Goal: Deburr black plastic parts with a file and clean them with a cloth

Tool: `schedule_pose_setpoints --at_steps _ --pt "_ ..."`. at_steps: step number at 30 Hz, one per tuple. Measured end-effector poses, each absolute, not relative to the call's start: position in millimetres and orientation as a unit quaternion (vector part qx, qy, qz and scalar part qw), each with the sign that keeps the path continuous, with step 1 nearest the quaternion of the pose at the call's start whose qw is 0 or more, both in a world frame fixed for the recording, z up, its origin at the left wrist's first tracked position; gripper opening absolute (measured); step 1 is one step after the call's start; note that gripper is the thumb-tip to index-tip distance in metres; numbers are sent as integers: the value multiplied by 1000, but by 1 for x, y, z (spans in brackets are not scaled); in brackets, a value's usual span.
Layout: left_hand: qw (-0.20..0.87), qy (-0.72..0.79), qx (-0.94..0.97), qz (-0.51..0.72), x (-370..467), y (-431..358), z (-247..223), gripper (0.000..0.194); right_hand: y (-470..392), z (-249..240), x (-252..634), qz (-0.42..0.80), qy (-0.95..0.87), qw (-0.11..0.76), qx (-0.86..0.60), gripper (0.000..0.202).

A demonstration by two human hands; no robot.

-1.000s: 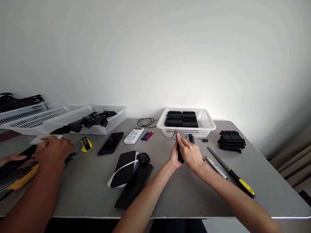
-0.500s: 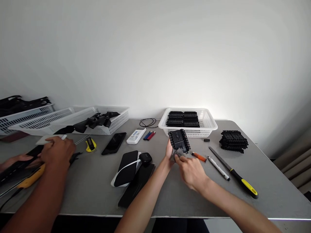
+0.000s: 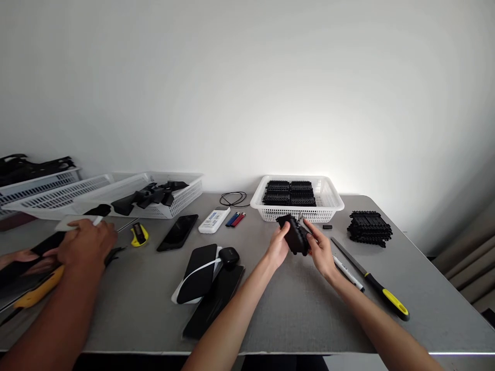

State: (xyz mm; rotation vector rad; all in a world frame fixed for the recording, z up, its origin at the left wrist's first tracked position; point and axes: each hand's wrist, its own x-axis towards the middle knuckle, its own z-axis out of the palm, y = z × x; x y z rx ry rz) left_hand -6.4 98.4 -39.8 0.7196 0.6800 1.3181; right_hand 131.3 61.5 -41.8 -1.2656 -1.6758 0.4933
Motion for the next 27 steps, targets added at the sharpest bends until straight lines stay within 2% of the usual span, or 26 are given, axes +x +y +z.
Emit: schedule_pose_setpoints --at_steps 5,10,19,27 --pt "627 367 349 592 -1 99 -48 45 74 -57 145 275 -591 563 -507 53" --pt "592 387 355 611 -2 99 -49 44 73 -56 155 174 -593 592 -517 50" --pt "565 398 380 615 -3 99 -48 42 62 -50 151 30 -757 377 -533 50" --pt "558 404 332 644 -7 105 -50 48 57 -40 148 -24 -788 279 -548 54"
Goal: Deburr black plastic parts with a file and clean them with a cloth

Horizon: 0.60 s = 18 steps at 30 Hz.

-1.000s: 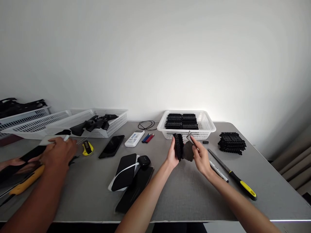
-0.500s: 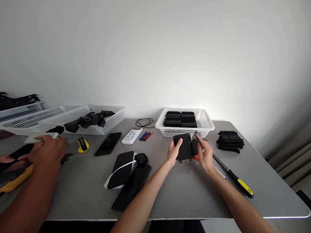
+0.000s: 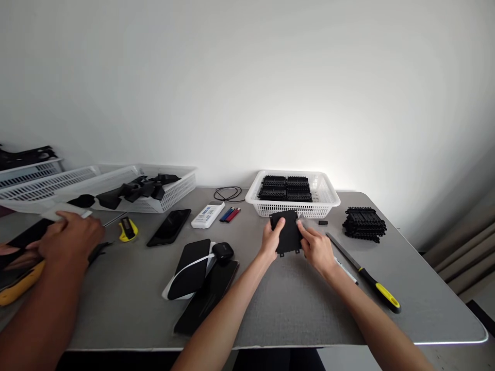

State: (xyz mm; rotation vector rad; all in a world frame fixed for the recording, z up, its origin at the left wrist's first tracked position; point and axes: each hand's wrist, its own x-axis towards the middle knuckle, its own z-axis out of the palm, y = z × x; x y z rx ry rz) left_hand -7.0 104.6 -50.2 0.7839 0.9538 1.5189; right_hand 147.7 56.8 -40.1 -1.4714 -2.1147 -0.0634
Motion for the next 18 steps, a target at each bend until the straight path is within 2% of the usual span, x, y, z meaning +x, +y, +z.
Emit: schedule_pose_setpoints --at_steps 3,6,8,10,18 --pt "540 422 296 665 -17 112 -51 50 53 -46 145 0 -802 296 -519 45" --pt "529 434 286 671 -22 116 -52 49 53 -54 147 18 -770 380 -513 38" --pt "531 432 300 664 -20 115 -53 49 56 -56 149 8 -730 441 -522 41" --pt "542 424 322 650 -13 111 -56 49 59 -57 150 -12 -705 467 -533 48" --pt "564 420 358 614 -10 110 -61 51 63 -56 150 -30 -787 309 -532 53"
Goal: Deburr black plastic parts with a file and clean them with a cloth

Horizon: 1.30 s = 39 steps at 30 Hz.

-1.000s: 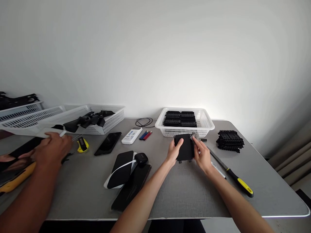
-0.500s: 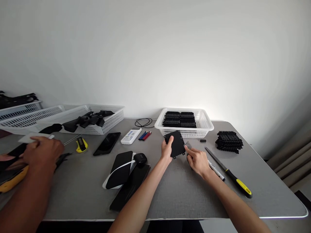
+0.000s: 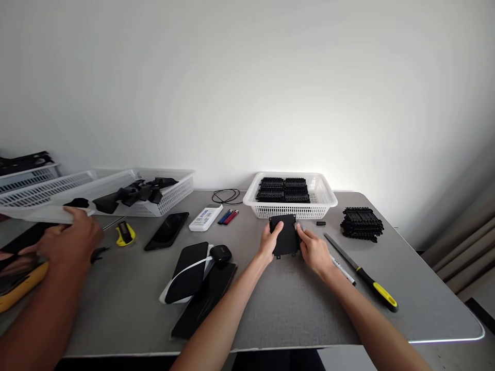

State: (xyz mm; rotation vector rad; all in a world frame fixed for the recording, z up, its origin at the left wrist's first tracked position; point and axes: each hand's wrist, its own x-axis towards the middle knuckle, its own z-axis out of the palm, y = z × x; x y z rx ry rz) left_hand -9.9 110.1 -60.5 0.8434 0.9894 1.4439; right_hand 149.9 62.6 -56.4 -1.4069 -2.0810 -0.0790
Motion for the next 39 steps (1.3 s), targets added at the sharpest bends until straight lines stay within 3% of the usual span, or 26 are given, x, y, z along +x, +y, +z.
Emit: schedule_pose_setpoints --at_steps 5,11,16,21,24,26,30,35,39 --pt "536 440 355 627 -24 117 -58 51 52 -56 150 -22 -787 352 -507 31" --pt "530 434 436 583 -14 108 -58 47 61 -58 155 -46 -669 493 -554 50" --pt "526 414 493 555 -1 100 -60 43 67 -59 153 -81 -725 397 -557 55" --pt "489 439 443 610 -8 110 -63 49 52 -54 143 -64 -813 325 -480 46" --pt "489 446 417 623 -17 115 -61 51 43 -53 138 -38 -827 341 -445 35" --pt "500 440 418 617 -20 114 -58 50 42 -55 138 -52 -806 395 -438 32" --pt "511 422 449 599 -15 108 -56 46 50 -57 144 -116 -718 505 -465 43" --pt "531 409 475 570 -4 103 -62 42 61 -57 146 -108 -711 453 -526 60" --pt "514 450 410 604 -6 109 -70 44 56 -58 139 -64 -782 382 -488 53"
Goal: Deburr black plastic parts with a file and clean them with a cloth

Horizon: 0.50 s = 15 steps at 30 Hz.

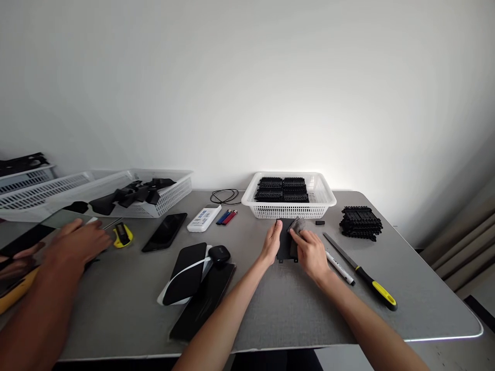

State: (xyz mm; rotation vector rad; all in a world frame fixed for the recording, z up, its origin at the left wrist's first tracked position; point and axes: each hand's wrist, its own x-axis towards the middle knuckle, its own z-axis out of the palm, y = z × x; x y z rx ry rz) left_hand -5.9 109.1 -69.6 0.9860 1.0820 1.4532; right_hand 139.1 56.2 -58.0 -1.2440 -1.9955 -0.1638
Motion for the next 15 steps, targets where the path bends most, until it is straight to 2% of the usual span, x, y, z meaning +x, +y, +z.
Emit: schedule_pose_setpoints --at_steps 2,6,12,15 --pt "507 468 380 616 -10 113 -71 48 52 -59 136 -7 -803 374 -464 47" --pt "502 493 349 619 -18 118 -70 54 49 -60 138 69 -779 421 -459 38" --pt "508 466 394 608 -9 110 -69 47 57 -58 149 16 -676 544 -496 44" --pt "515 443 433 593 -1 104 -68 42 62 -61 148 -1 -678 539 -499 42"
